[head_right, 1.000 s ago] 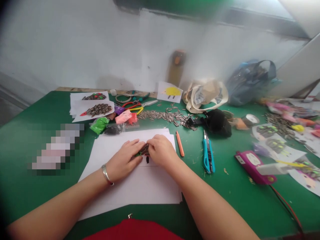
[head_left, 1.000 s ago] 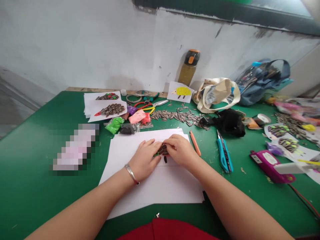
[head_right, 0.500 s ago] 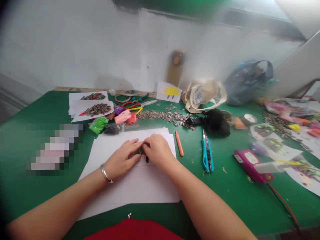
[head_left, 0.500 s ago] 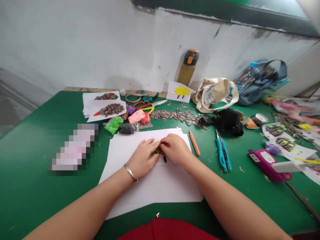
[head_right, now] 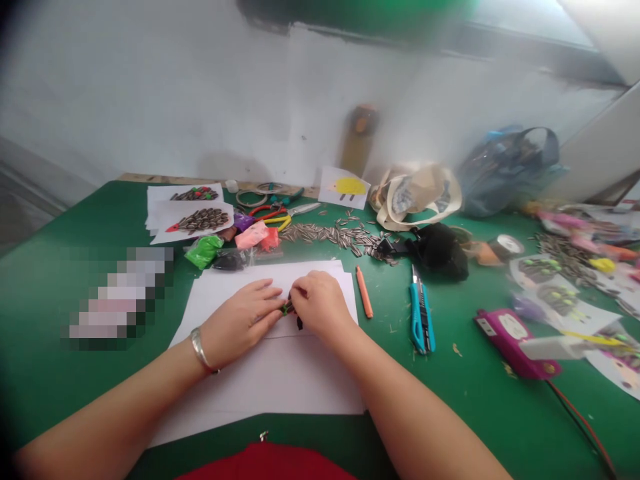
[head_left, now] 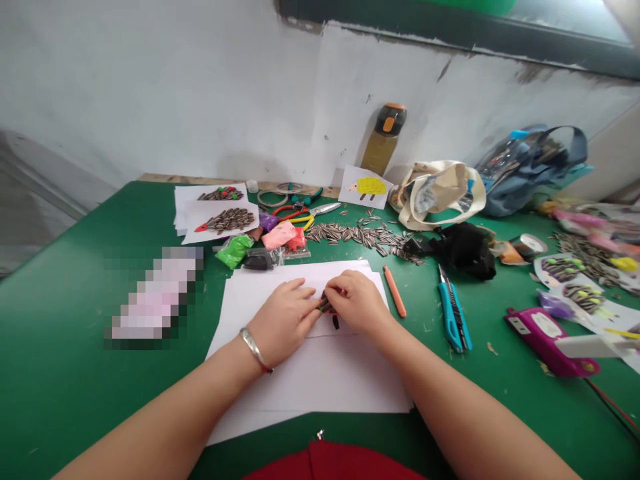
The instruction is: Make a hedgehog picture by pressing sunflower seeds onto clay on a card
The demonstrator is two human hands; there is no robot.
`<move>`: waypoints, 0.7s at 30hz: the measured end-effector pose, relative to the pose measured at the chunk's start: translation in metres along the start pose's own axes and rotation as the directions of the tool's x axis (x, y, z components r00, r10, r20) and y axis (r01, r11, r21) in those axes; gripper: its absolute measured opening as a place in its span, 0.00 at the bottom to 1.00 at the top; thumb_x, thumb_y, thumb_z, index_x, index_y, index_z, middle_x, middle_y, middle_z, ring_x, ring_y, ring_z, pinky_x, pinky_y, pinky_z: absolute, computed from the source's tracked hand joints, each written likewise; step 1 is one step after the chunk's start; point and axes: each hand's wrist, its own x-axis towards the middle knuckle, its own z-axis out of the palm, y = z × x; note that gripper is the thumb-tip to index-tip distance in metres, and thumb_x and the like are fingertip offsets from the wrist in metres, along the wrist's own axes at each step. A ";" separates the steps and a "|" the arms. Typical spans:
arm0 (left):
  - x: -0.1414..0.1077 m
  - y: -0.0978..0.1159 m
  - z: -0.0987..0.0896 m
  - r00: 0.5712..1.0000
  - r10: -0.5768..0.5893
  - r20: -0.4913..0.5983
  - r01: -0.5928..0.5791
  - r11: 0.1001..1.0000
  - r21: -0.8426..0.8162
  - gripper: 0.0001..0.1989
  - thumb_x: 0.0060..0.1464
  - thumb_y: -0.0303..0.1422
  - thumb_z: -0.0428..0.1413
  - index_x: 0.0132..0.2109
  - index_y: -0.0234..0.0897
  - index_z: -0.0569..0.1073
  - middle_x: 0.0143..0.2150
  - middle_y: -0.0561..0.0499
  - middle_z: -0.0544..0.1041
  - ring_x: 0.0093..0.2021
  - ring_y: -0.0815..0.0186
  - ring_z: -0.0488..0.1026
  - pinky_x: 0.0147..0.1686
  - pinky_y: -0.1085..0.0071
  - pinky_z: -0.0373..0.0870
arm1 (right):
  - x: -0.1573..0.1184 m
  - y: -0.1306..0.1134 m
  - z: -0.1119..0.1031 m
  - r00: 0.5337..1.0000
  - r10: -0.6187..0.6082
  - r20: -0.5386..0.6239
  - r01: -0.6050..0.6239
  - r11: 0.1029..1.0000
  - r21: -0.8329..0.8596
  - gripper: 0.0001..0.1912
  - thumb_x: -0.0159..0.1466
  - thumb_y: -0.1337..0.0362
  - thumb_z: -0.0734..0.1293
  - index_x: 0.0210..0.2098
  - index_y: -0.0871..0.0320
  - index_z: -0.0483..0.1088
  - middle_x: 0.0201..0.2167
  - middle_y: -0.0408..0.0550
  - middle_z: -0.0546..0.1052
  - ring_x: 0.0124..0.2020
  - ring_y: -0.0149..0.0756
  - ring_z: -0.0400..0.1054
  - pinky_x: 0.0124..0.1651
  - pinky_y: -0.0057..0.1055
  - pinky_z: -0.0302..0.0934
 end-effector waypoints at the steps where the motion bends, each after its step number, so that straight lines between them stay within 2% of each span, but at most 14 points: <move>1: 0.000 0.001 -0.001 0.999 0.000 0.042 -0.001 1.000 0.026 0.14 0.63 0.31 0.47 0.45 0.37 0.77 0.45 0.46 0.77 0.51 0.58 0.70 0.60 0.54 0.61 | 0.000 0.000 0.001 1.000 -0.010 -0.002 0.010 1.000 -0.018 0.11 0.60 0.70 0.63 0.24 0.57 0.73 0.24 0.44 0.71 0.32 0.32 0.64 0.36 0.28 0.52; 5: 0.000 0.005 -0.003 0.990 -0.023 0.139 0.010 0.996 0.090 0.12 0.62 0.32 0.48 0.43 0.38 0.77 0.43 0.46 0.76 0.50 0.56 0.67 0.54 0.54 0.63 | 0.000 0.002 0.004 0.999 -0.039 0.003 0.040 0.998 -0.051 0.12 0.61 0.70 0.62 0.23 0.57 0.73 0.24 0.44 0.71 0.32 0.32 0.63 0.36 0.28 0.52; 10: 0.000 0.006 -0.003 0.987 -0.030 0.158 0.011 0.992 0.122 0.11 0.62 0.32 0.49 0.43 0.39 0.75 0.44 0.46 0.75 0.50 0.55 0.65 0.49 0.56 0.63 | 0.000 0.001 0.005 0.998 -0.055 0.006 0.056 0.996 -0.076 0.13 0.61 0.70 0.62 0.23 0.58 0.73 0.24 0.45 0.70 0.32 0.32 0.63 0.37 0.28 0.52; 21: -0.001 0.006 0.001 0.988 -0.038 0.152 0.014 0.988 0.156 0.10 0.62 0.33 0.49 0.45 0.38 0.74 0.46 0.46 0.74 0.52 0.54 0.63 0.49 0.56 0.61 | 0.000 -0.005 0.006 0.999 -0.034 0.043 0.039 0.992 -0.122 0.13 0.60 0.71 0.61 0.21 0.58 0.70 0.23 0.45 0.68 0.31 0.32 0.62 0.36 0.28 0.51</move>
